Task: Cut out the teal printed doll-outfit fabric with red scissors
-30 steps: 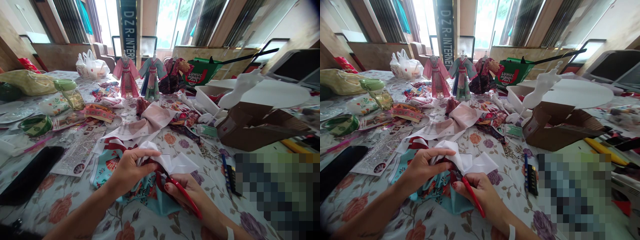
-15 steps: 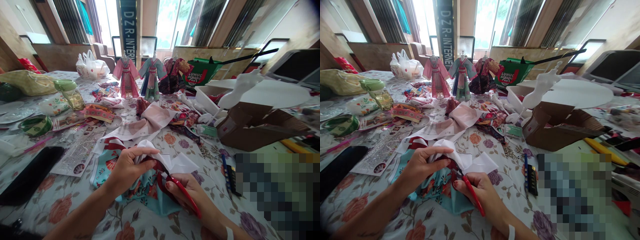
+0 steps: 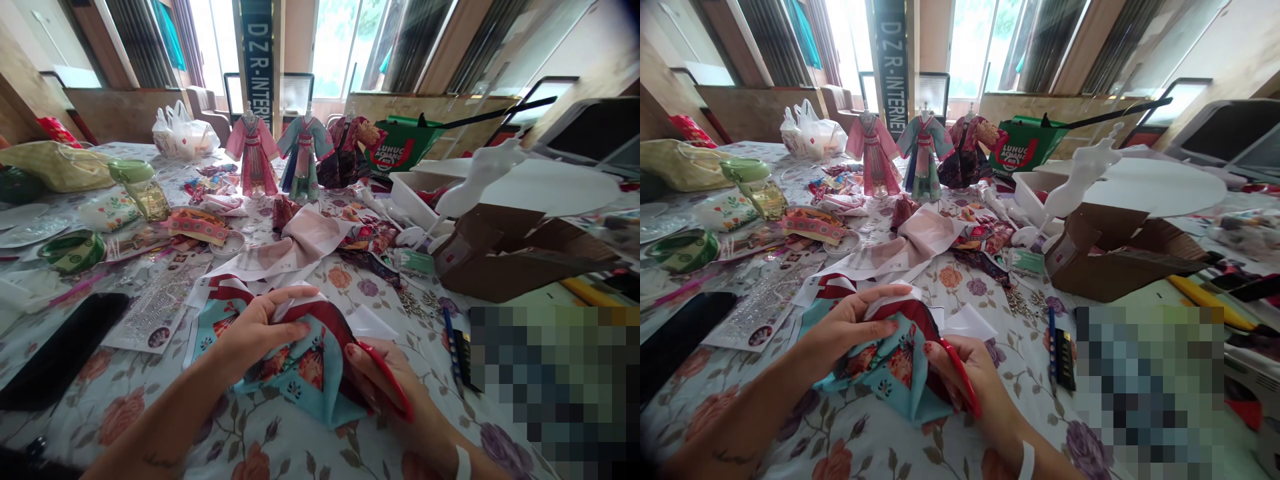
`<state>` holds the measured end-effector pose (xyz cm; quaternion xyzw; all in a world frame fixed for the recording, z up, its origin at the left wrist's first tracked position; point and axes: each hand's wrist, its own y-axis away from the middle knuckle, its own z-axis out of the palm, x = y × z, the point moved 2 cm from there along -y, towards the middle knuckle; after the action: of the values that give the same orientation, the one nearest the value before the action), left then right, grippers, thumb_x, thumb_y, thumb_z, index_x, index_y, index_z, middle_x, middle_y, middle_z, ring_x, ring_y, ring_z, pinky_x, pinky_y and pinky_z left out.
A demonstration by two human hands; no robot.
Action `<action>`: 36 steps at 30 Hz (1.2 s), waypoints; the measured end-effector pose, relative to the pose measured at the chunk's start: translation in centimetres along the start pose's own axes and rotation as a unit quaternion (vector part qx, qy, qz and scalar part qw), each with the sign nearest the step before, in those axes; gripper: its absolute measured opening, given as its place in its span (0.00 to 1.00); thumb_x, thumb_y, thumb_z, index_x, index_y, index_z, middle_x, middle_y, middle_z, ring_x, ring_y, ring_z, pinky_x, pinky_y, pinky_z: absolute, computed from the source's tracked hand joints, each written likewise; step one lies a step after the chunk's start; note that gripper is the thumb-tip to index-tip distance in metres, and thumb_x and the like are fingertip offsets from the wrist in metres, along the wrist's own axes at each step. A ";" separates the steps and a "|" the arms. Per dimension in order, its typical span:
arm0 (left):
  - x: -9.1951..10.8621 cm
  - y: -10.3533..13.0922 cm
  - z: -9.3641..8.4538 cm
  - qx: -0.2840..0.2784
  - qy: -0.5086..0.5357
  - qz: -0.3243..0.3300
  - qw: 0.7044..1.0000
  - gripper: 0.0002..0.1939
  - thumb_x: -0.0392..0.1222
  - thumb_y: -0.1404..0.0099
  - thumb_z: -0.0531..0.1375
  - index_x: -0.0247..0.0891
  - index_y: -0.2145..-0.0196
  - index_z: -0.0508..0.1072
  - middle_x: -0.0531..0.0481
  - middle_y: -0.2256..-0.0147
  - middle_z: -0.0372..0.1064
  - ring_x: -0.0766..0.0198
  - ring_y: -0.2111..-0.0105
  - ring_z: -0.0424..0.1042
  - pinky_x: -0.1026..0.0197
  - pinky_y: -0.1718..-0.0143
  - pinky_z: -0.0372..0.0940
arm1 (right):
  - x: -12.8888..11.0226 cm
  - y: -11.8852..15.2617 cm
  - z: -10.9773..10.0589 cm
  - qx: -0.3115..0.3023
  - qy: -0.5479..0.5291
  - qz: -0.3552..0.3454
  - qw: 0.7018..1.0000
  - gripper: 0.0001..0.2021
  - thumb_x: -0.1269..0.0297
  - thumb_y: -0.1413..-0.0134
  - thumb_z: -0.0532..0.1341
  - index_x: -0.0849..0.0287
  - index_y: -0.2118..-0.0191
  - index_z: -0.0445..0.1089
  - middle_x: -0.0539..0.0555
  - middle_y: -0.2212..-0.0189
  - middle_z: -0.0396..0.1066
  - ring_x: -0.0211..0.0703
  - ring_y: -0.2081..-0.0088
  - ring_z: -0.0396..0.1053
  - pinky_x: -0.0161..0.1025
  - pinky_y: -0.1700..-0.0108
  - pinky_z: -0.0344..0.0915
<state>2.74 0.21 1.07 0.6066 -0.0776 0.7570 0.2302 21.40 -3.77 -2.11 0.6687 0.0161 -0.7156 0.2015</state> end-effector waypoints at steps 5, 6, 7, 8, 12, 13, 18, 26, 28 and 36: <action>-0.3 -0.2 -0.2 0.046 0.094 -0.003 0.995 0.22 0.41 0.41 0.64 0.45 0.48 0.72 0.52 0.68 0.77 0.66 0.70 0.75 0.66 0.66 0.69 | 0.2 -0.3 -0.3 0.005 -0.007 -0.006 1.000 0.29 0.38 0.49 0.58 0.57 0.85 0.54 0.44 0.91 0.51 0.30 0.86 0.46 0.34 0.82 0.40; -0.4 -0.3 -0.3 0.066 0.104 0.005 0.992 0.21 0.41 0.41 0.64 0.45 0.49 0.73 0.53 0.70 0.77 0.67 0.72 0.75 0.68 0.68 0.68 | 0.2 -0.3 -0.2 -0.004 -0.005 0.000 1.000 0.28 0.39 0.51 0.60 0.57 0.85 0.54 0.43 0.91 0.51 0.30 0.86 0.46 0.34 0.82 0.40; -0.5 -0.4 -0.3 0.084 0.113 0.012 0.990 0.20 0.42 0.41 0.64 0.44 0.50 0.73 0.54 0.71 0.77 0.68 0.73 0.74 0.69 0.69 0.67 | 0.1 -0.3 0.0 -0.011 0.000 0.006 1.000 0.28 0.39 0.52 0.62 0.57 0.85 0.54 0.43 0.91 0.50 0.30 0.87 0.46 0.34 0.83 0.39; -0.5 -0.4 -0.3 0.098 0.117 0.018 0.988 0.18 0.41 0.41 0.64 0.43 0.52 0.75 0.54 0.71 0.77 0.69 0.73 0.74 0.70 0.69 0.67 | 0.0 -0.2 0.1 -0.012 0.007 0.012 1.000 0.28 0.40 0.54 0.63 0.57 0.84 0.54 0.43 0.91 0.50 0.29 0.86 0.46 0.33 0.83 0.38; -0.5 -0.4 -0.1 0.097 0.106 0.020 0.989 0.06 0.38 0.41 0.62 0.37 0.67 0.80 0.52 0.68 0.77 0.68 0.69 0.73 0.71 0.67 0.66 | -0.6 0.0 0.8 -0.014 0.013 0.026 0.999 0.28 0.41 0.56 0.65 0.58 0.84 0.54 0.43 0.89 0.50 0.28 0.86 0.44 0.32 0.83 0.38; -0.5 -0.4 0.0 0.085 0.103 0.015 0.991 0.07 0.38 0.41 0.61 0.36 0.69 0.80 0.51 0.69 0.76 0.67 0.70 0.73 0.70 0.68 0.66 | -0.7 0.1 1.0 -0.021 0.007 0.029 0.999 0.28 0.40 0.56 0.64 0.58 0.83 0.54 0.43 0.89 0.51 0.28 0.86 0.44 0.31 0.84 0.38; -0.5 -0.3 0.2 0.060 0.058 0.028 0.996 0.07 0.39 0.46 0.67 0.39 0.67 0.81 0.53 0.71 0.75 0.69 0.72 0.70 0.70 0.70 0.63 | -0.2 0.2 1.0 -0.035 0.000 0.039 0.999 0.26 0.41 0.56 0.65 0.58 0.81 0.57 0.43 0.87 0.51 0.29 0.85 0.46 0.31 0.84 0.41; -0.5 -0.1 0.1 0.109 -0.180 0.108 0.972 0.11 0.39 0.39 0.60 0.40 0.61 0.81 0.51 0.72 0.75 0.66 0.71 0.70 0.69 0.73 0.61 | -0.1 0.1 0.7 -0.016 0.048 0.022 0.998 0.27 0.43 0.56 0.66 0.58 0.82 0.54 0.43 0.87 0.49 0.29 0.84 0.45 0.32 0.83 0.38; -0.3 0.0 0.2 0.120 -0.194 0.114 0.967 0.11 0.40 0.39 0.60 0.40 0.60 0.81 0.50 0.71 0.76 0.66 0.71 0.71 0.68 0.72 0.63 | -0.2 0.1 0.7 -0.018 0.052 0.019 0.998 0.27 0.42 0.55 0.65 0.58 0.82 0.55 0.43 0.87 0.49 0.29 0.84 0.45 0.32 0.82 0.38; 0.0 0.0 0.2 0.156 -0.264 0.180 0.935 0.09 0.36 0.45 0.66 0.43 0.64 0.81 0.53 0.67 0.78 0.64 0.64 0.74 0.65 0.59 0.66 | -0.1 0.2 0.8 -0.025 0.055 0.031 0.998 0.27 0.40 0.55 0.64 0.58 0.82 0.54 0.43 0.87 0.48 0.30 0.83 0.45 0.32 0.82 0.39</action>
<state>2.94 0.09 1.16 0.7885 -0.1240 0.6013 -0.0363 20.75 -4.20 -1.92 0.7023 0.0244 -0.6703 0.2385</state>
